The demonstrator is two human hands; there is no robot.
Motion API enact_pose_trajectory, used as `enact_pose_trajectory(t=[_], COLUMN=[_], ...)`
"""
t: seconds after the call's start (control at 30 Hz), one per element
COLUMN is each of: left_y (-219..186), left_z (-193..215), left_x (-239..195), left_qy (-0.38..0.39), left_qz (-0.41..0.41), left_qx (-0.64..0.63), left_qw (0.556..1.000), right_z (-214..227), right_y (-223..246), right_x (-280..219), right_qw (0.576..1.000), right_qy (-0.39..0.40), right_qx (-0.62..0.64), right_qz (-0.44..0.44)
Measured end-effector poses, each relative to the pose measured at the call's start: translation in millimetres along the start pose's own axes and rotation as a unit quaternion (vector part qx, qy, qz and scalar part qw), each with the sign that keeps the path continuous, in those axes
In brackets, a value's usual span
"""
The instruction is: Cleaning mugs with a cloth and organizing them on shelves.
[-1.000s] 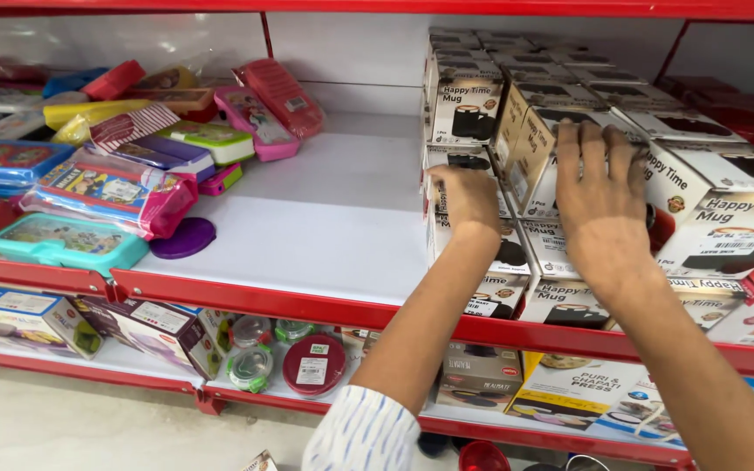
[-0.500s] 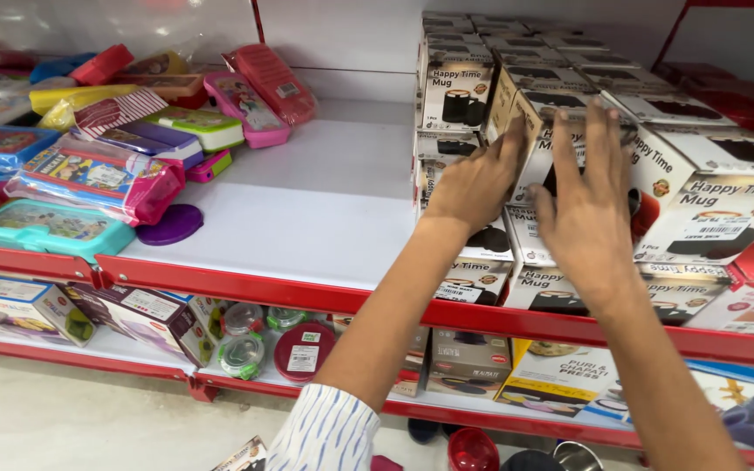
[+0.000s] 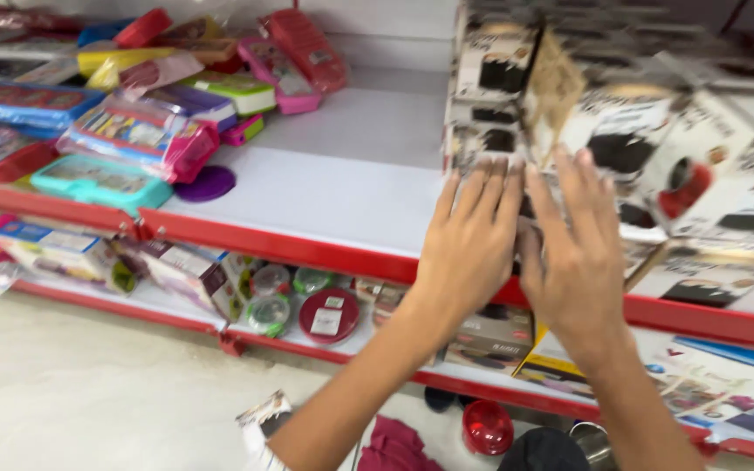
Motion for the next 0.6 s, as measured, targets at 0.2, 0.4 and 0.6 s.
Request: enact_pose_trajectory(t=[0.2, 0.4, 0.6], left_y=[48, 135, 185], left_z=[49, 55, 57], left_x=[-178, -410, -558], left_qy=[0.033, 0.083, 0.083], left_qz=[0.128, 0.339, 0.498], left_qx=[0.036, 0.056, 0.020], left_qw=[0.991, 0.935, 0.863], right_z=[-76, -210, -329], right_y=[119, 262, 331], right_x=[-81, -200, -307], right_qw=[0.984, 0.897, 0.796], right_qy=[0.028, 0.200, 0.463], right_qx=[0.162, 0.369, 0.389], right_qz=[0.066, 0.138, 0.038])
Point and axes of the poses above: each hand's wrist, its own x-axis towards the middle knuckle, its own z-axis out of the back of the hand, y = z × x, the point moved 6 cm from there along x, towards the middle knuckle
